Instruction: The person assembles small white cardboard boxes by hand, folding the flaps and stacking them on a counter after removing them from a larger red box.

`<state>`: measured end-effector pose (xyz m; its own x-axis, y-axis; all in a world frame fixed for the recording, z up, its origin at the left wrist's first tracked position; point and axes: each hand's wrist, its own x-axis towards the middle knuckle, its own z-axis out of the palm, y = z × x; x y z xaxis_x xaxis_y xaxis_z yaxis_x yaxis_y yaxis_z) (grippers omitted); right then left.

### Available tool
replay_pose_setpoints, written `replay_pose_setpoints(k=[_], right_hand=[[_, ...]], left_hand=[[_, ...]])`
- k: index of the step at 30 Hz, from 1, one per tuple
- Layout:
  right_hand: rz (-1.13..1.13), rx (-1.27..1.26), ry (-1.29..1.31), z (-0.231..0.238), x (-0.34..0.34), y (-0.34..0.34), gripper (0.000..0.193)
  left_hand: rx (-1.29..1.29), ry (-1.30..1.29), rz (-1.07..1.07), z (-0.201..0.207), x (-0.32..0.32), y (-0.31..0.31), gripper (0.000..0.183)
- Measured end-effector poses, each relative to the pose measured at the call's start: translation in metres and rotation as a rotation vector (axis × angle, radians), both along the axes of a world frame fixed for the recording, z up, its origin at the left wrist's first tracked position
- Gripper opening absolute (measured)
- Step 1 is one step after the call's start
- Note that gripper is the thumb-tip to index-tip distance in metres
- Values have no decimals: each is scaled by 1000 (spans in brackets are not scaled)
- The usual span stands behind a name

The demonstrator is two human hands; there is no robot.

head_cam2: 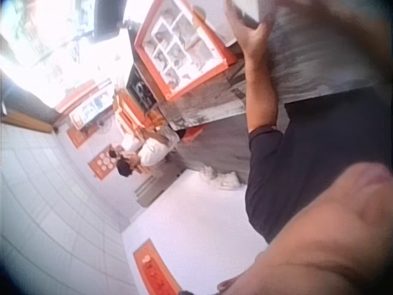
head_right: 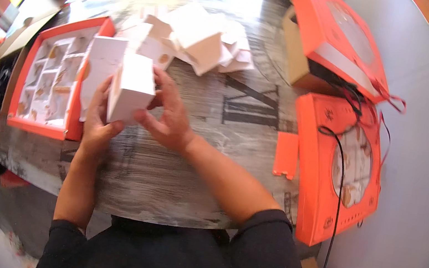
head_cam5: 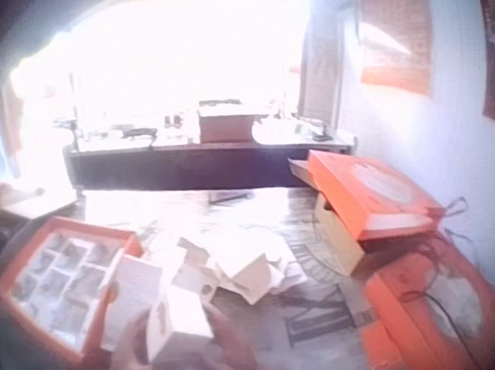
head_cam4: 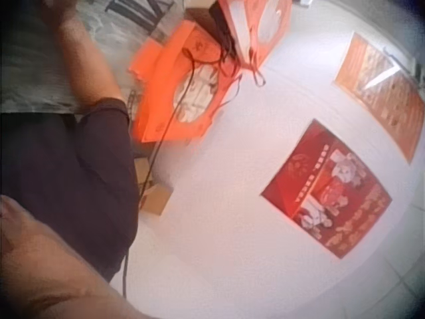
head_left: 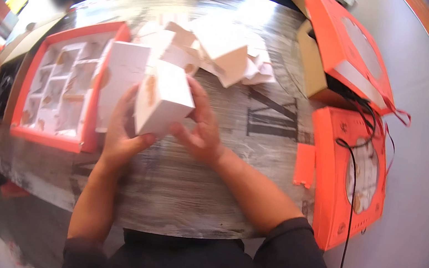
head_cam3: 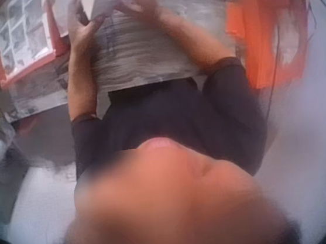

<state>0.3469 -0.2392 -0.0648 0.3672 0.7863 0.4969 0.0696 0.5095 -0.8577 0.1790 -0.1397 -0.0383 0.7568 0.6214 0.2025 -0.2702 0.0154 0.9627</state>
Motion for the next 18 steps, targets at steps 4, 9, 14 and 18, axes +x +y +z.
replay_pose_setpoints(k=[4, 9, 14, 18], right_hand=[[-37, 5, -100, 0, 2, -3, 93], [-115, -62, -168, 17, 16, -19, 64], [-196, -442, -1101, 106, 62, -73, 54], [-513, -884, -1134, 80, 104, -187, 58]], left_hand=[[118, 64, 52, -1, -4, 0, 106], [80, 100, 66, -5, 2, 2, 109], [119, 140, 241, -20, -22, 3, 110], [80, 53, 63, -10, -2, -5, 112]])
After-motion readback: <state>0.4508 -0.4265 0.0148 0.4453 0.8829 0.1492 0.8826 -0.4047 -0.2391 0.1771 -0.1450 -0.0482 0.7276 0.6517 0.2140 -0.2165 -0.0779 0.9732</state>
